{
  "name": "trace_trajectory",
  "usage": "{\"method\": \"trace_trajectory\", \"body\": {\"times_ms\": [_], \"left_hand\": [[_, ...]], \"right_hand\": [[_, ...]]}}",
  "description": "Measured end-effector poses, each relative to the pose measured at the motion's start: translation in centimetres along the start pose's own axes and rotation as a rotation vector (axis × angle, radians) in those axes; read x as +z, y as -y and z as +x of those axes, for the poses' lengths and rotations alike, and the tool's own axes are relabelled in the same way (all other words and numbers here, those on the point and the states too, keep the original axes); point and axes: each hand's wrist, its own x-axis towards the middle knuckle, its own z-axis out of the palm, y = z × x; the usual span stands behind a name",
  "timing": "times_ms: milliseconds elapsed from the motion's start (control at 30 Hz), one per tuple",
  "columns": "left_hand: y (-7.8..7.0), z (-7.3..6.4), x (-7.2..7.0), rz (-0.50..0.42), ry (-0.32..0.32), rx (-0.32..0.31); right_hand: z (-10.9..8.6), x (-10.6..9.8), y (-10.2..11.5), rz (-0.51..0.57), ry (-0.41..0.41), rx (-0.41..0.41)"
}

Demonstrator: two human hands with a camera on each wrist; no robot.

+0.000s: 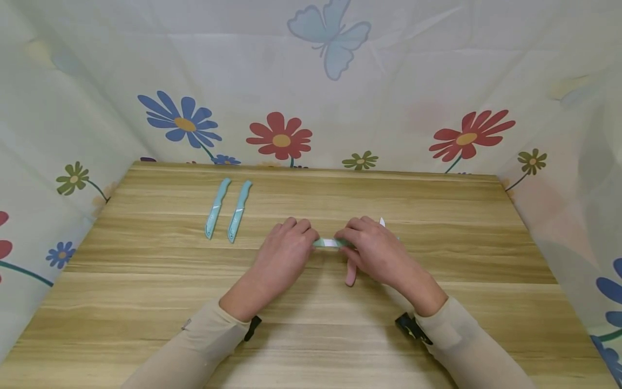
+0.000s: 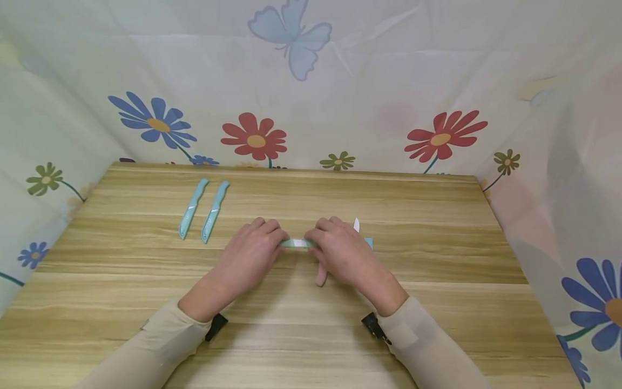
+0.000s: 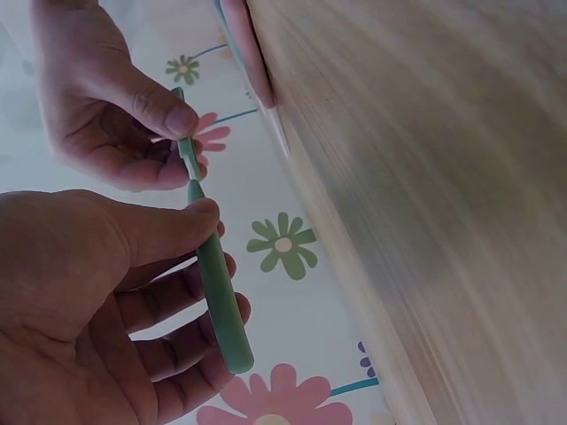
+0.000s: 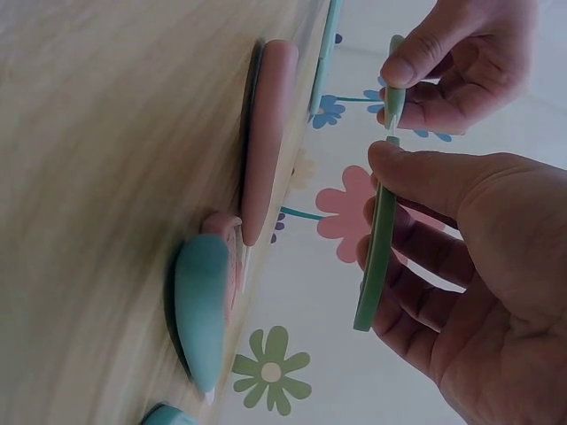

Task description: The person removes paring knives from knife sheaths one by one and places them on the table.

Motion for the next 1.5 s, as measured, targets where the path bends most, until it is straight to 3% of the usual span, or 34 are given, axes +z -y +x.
{"method": "trace_trajectory", "body": {"times_ms": [1500], "left_hand": [[0.29,0.12,-0.43,-0.005,0.011,-0.036]], "right_hand": [[0.09,-0.52,-0.50,0.001,0.005,0.001]]}}
